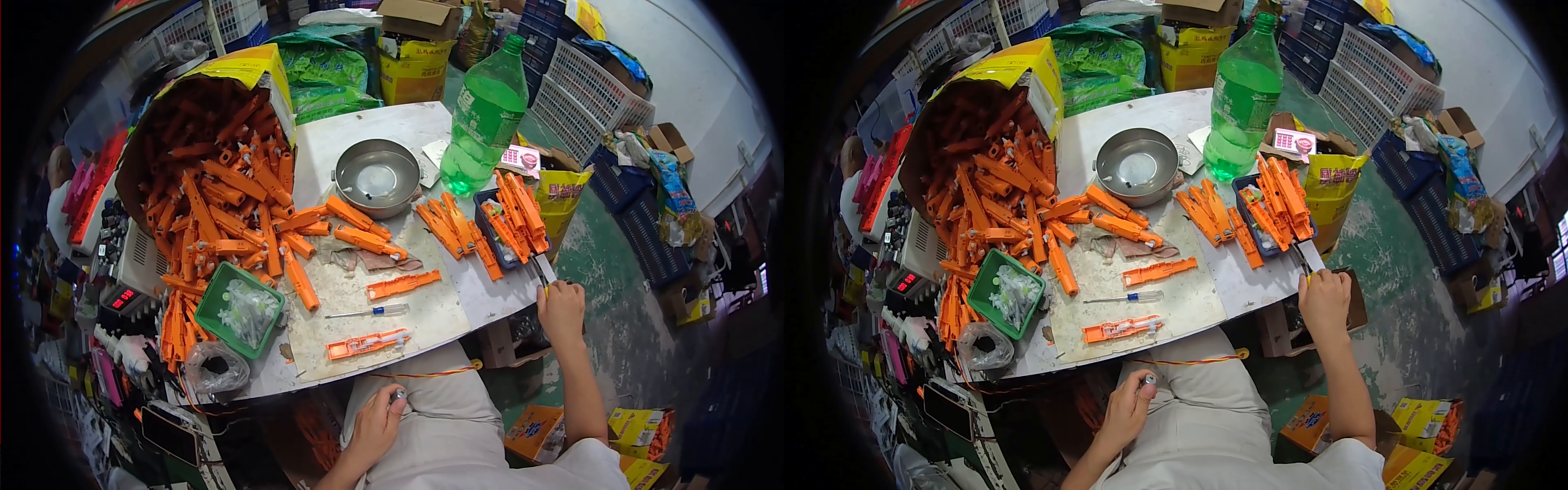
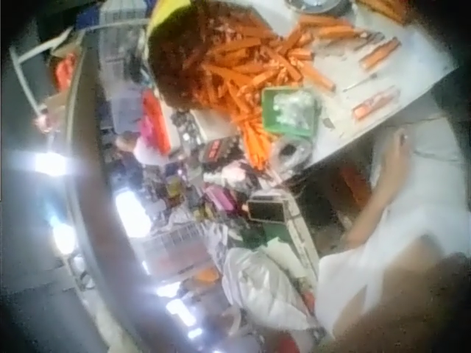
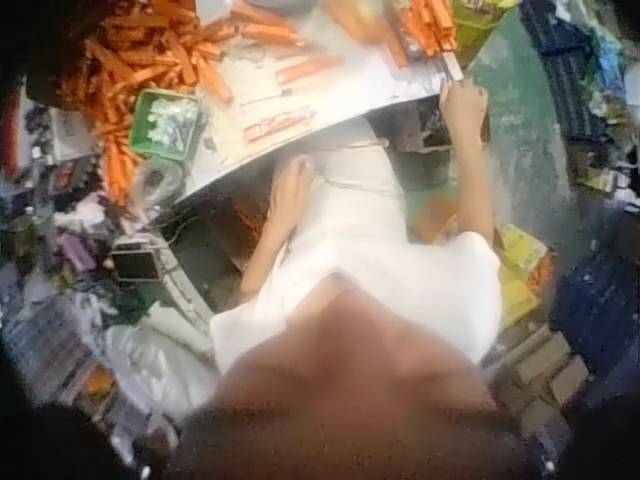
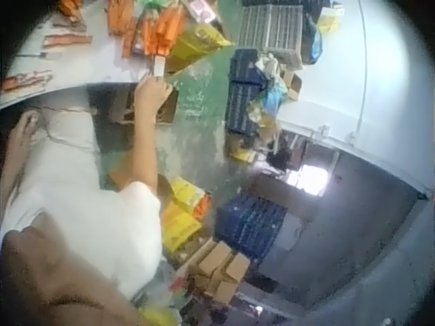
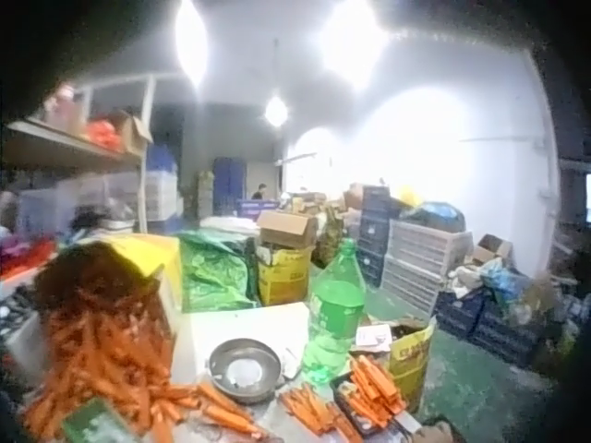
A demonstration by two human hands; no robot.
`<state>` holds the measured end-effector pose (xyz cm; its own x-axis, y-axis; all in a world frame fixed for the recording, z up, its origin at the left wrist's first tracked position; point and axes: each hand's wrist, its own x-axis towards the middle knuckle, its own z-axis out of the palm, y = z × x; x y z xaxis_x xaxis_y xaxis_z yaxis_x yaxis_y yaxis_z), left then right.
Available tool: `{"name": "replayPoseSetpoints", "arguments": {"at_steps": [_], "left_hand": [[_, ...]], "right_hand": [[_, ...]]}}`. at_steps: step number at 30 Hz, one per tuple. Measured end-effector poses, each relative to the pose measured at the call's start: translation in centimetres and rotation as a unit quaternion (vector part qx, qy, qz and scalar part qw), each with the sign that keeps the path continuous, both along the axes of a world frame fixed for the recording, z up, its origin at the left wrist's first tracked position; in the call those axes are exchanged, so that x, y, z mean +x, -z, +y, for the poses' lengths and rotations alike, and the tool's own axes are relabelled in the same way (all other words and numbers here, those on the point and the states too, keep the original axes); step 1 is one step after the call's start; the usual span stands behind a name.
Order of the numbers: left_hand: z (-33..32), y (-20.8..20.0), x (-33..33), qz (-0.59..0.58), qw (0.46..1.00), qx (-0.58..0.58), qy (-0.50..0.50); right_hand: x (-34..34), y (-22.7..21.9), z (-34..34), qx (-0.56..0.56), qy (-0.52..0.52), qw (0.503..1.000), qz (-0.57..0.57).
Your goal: The person assembles a plastic toy gun by fitting toy components, springs, and screws into the plastic housing. The person uses pliers and a screwdriver to secure the internal parts.
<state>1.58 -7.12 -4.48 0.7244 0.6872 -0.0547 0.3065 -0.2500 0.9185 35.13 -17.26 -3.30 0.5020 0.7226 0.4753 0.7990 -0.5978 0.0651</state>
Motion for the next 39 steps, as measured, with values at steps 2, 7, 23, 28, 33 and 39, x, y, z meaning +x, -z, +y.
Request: {"name": "replayPoseSetpoints", "arguments": {"at_steps": [2,7,23,28,33,39], "left_hand": [[0.1,0.1,0.0,0.001,1.000,0.003,-0.004],[0.2,0.4,-0.2,0.010,1.000,0.010,-0.008],[0.0,0.4,0.0,0.018,1.000,0.007,0.003],[0.2,0.3,0.2,0.022,1.000,0.002,0.000],[0.1,0.4,0.3,0.011,1.000,0.015,0.000],[0.1,0.6,0.2,0.018,1.000,0.013,0.005]], "right_hand": [[0.1,0.2,0.0,-0.036,0.016,0.999,0.030],[0.0,-0.1,-0.5,-0.015,0.012,0.999,0.042],[3.3,-1.5,0.0,0.143,-0.028,0.643,0.752],[3.5,-1.9,-0.3,0.121,-0.017,0.659,0.742],[3.1,-2.1,-0.9,0.119,-0.060,0.741,0.658],[2.6,-3.1,0.2,0.143,-0.038,0.668,0.730]]}}
